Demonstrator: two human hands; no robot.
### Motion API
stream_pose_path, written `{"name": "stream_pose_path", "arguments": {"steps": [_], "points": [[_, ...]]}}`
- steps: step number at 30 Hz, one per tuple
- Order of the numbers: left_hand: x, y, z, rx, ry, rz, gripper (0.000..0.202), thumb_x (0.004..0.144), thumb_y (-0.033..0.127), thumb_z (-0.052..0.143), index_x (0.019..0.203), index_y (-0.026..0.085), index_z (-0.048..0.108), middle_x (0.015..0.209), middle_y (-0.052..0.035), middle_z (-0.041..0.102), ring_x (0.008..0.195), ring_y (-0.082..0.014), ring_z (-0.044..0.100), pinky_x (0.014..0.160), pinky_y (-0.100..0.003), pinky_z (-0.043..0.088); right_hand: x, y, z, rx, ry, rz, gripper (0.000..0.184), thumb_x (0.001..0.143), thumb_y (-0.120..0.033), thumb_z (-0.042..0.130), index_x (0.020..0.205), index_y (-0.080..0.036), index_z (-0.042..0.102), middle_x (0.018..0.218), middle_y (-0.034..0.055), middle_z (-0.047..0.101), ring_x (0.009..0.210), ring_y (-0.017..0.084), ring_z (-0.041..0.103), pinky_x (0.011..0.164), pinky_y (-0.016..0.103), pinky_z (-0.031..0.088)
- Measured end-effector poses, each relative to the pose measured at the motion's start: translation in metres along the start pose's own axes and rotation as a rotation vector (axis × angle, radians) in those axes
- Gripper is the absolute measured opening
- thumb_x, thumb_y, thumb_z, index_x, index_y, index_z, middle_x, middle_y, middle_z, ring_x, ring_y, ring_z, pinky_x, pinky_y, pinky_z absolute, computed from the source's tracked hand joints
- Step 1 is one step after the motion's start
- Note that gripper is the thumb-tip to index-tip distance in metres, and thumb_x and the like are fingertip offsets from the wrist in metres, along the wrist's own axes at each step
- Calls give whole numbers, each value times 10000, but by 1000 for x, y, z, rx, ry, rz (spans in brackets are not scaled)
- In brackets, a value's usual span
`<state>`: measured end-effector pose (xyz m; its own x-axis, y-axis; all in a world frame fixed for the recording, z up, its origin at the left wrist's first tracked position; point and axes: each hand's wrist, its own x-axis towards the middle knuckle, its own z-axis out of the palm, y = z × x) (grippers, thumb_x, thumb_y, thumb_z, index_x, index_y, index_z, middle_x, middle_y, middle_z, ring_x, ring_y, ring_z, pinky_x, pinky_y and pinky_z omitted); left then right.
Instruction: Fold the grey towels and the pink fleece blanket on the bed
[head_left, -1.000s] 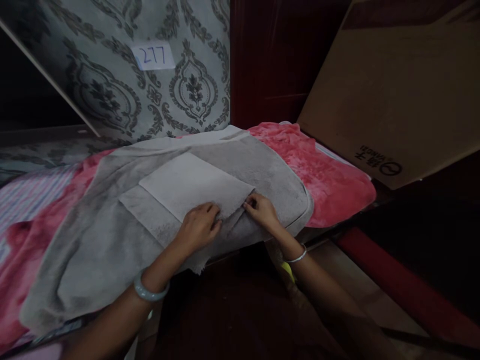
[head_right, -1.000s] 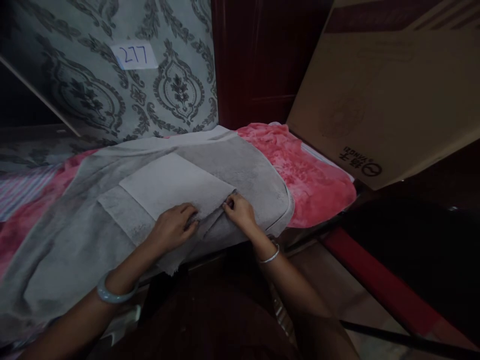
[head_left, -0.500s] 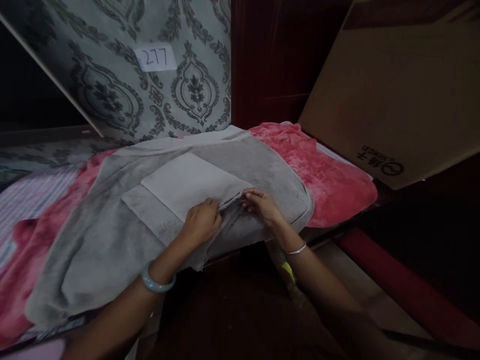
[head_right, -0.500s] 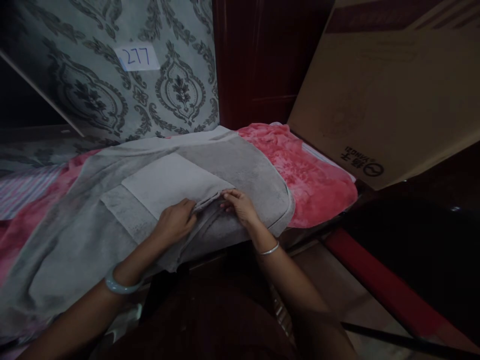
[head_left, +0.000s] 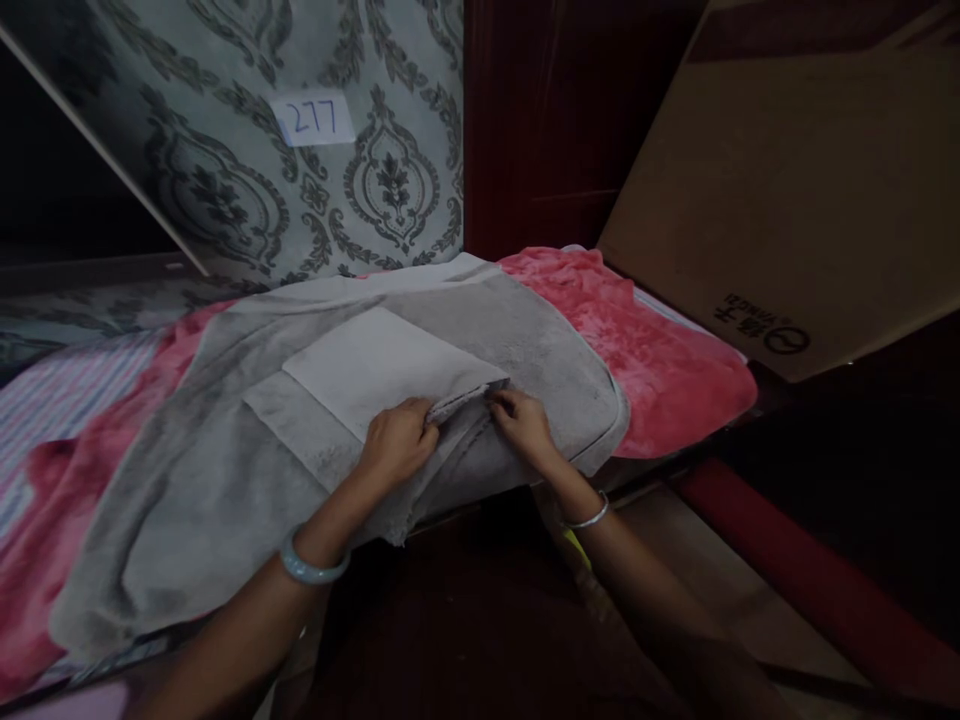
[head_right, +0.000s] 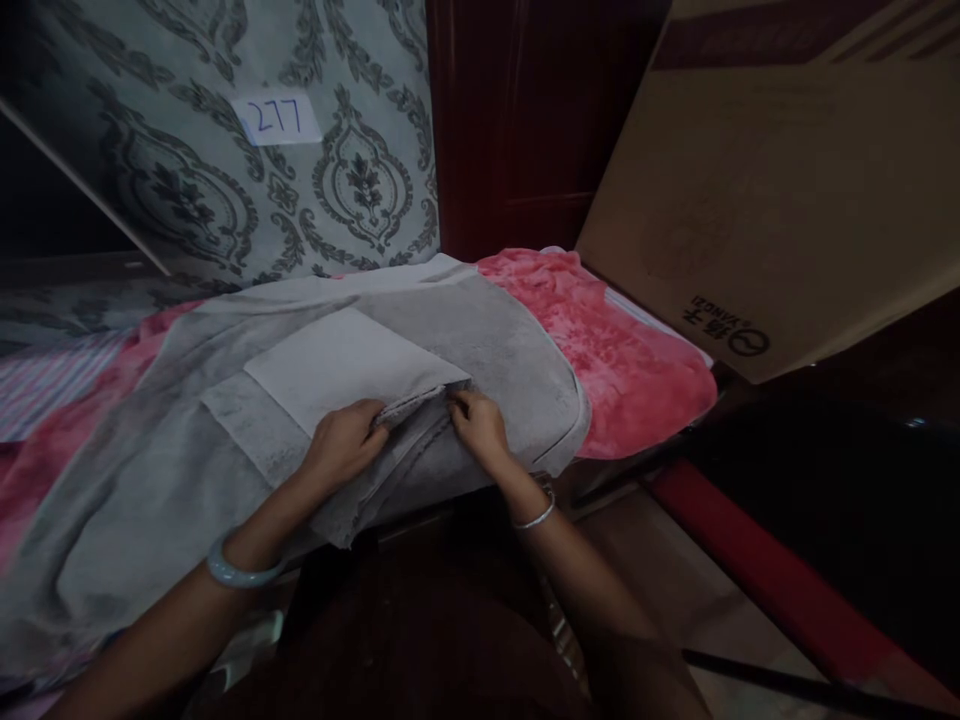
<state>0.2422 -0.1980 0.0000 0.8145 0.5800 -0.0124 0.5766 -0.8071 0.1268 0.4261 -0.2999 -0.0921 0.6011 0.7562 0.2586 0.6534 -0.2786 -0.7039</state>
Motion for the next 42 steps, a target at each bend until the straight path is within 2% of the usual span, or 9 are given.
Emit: {"name": "stream_pose_path", "arguments": {"steps": [7,16,22,24,26,31,35,38,42], "points": [[-4,1,4,-9,15,26,255,920,197,430,1043,180,653,1091,-114,704,1017,-263,666,858,-359,472,15,-11,6,-244,-17,112,251,879,-236,599,1079,-214,747,1015,106,777,924,258,713,757,309,517],[-6,4,7,14,26,35,227,923,209,452,1037,199,648,1069,-96,692,1003,-243,662,847,-345,479,27,-14,15,-207,-4,188,265,833,-214,583,1027,-183,760,984,139,779,936,278,723,748,310,527],[-16,-1,4,-45,12,218,300,969,421,498,1002,187,683,1035,-108,690,991,-256,658,858,-368,494,24,-9,19,-228,-14,190,307,773,-155,581,1016,-172,769,957,158,783,920,293,734,725,314,526],[-7,-14,1,-90,19,245,322,996,395,445,945,192,689,983,-95,695,944,-229,661,844,-348,496,22,-6,23,-249,9,190,302,769,-161,574,997,-170,772,922,165,781,888,295,736,703,314,523],[9,-36,-4,-99,72,188,335,1009,316,390,946,190,693,982,-92,698,945,-211,659,860,-333,494,21,-3,27,-267,23,186,318,753,-140,558,984,-172,774,905,161,781,875,290,737,698,311,520],[64,-115,-17,23,195,-250,335,970,230,425,1180,155,675,1266,-159,661,1197,-251,606,1026,-373,446,20,-3,30,-296,0,181,345,746,-103,530,971,-176,781,933,152,785,889,285,741,701,304,514],[90,-164,-18,42,200,-447,407,977,268,389,1207,85,671,1288,-255,644,1205,-337,608,975,-436,475,20,-7,28,-274,-24,184,374,760,-91,526,1018,-175,782,1022,146,785,954,275,739,713,284,509],[101,-182,-19,27,158,-510,427,981,290,378,1213,86,673,1272,-240,671,1177,-320,635,924,-392,500,19,-11,28,-253,-19,206,370,787,-114,528,1053,-172,777,1038,145,783,980,279,734,733,291,515],[113,-186,-17,27,96,-518,451,988,317,364,1209,81,680,1270,-226,682,1185,-317,641,928,-379,504,18,-15,27,-258,-18,237,352,788,-128,535,1036,-168,781,1022,152,783,970,291,732,744,310,521]]}}
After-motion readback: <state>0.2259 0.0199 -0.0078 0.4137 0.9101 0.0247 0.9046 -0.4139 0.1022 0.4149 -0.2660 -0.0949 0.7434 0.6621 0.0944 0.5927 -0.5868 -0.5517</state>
